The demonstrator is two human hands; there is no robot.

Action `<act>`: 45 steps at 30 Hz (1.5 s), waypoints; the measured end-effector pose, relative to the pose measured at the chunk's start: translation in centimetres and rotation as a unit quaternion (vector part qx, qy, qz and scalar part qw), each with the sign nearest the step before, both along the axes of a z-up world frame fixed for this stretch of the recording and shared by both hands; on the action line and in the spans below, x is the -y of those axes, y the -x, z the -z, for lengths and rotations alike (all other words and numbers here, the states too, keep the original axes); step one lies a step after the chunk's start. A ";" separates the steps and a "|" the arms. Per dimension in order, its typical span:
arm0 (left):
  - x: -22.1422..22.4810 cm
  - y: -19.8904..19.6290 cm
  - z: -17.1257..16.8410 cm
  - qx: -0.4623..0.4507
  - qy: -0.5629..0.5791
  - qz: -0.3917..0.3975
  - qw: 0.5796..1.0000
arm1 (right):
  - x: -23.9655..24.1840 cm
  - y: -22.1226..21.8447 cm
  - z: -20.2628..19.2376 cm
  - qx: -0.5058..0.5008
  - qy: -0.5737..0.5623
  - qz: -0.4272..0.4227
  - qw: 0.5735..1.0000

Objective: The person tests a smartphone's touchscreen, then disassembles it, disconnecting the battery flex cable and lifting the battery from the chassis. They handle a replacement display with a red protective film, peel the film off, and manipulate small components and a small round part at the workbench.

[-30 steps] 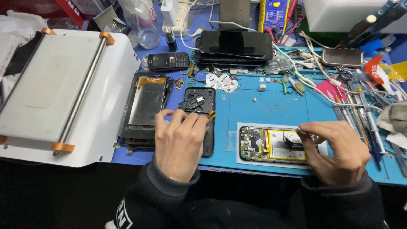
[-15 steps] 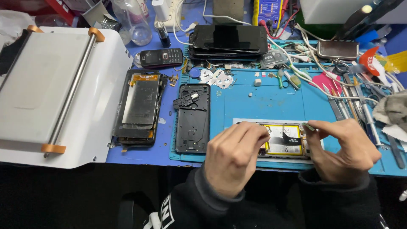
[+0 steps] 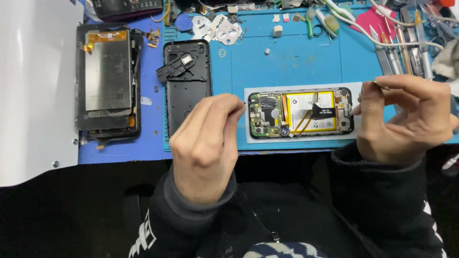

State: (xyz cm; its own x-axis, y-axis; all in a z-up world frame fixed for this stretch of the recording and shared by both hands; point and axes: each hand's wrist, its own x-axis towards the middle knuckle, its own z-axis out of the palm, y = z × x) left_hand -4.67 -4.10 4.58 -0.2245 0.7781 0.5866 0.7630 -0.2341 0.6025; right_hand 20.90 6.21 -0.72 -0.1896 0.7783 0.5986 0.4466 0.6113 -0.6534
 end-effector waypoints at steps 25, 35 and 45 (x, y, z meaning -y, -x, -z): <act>3.9 1.4 2.9 0.051 -0.050 0.037 0.997 | 2.8 3.1 -3.5 0.309 -0.239 -0.186 0.902; 5.6 2.6 3.9 0.065 -0.085 0.061 0.992 | 2.7 2.6 -4.2 0.249 -0.110 -0.201 0.941; 7.7 3.6 4.7 0.134 -0.112 0.063 0.983 | 1.9 19.2 -7.6 0.250 -0.370 -0.218 0.868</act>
State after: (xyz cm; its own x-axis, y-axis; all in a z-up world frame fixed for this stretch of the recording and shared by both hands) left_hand -8.32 -11.77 -0.11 -0.3053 0.6676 0.6791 0.5401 -0.4659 0.7009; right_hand 1.67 4.30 6.93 -0.7504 0.0050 0.6610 0.1815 0.9631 0.1988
